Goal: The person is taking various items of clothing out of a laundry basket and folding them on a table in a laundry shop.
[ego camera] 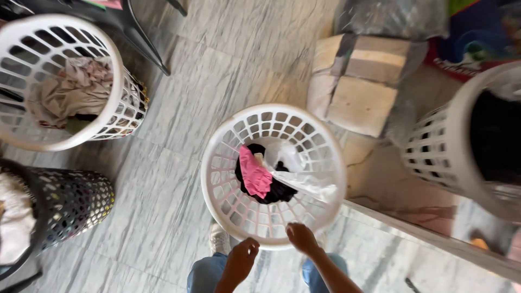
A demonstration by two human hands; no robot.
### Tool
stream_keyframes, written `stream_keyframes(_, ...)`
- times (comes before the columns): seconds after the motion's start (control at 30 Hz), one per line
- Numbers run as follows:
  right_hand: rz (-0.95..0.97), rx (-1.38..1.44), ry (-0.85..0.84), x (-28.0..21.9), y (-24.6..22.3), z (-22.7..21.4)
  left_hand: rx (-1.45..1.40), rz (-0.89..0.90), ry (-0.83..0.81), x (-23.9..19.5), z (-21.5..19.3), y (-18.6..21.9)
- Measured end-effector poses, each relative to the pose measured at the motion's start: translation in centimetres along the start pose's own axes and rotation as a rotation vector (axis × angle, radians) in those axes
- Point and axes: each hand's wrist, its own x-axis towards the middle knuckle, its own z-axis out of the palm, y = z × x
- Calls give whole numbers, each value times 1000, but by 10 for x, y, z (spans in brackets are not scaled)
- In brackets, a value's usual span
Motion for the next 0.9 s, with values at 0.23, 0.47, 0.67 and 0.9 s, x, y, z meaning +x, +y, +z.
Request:
stream_keyframes(0.23,263,275,249,263,60,165,80,290,67,179,-33,-52)
stream_keyframes(0.47,364,579,401,275,18,158,49,322,71,229,-37,-67)
stream_keyframes(0.67,-68,840,396,98,-155,-33,291,465,267,157,-61,-20)
stream_keyframes(0.9,-333,747,470,-135,-296,-273,-617,405,40,-51,-154,165)
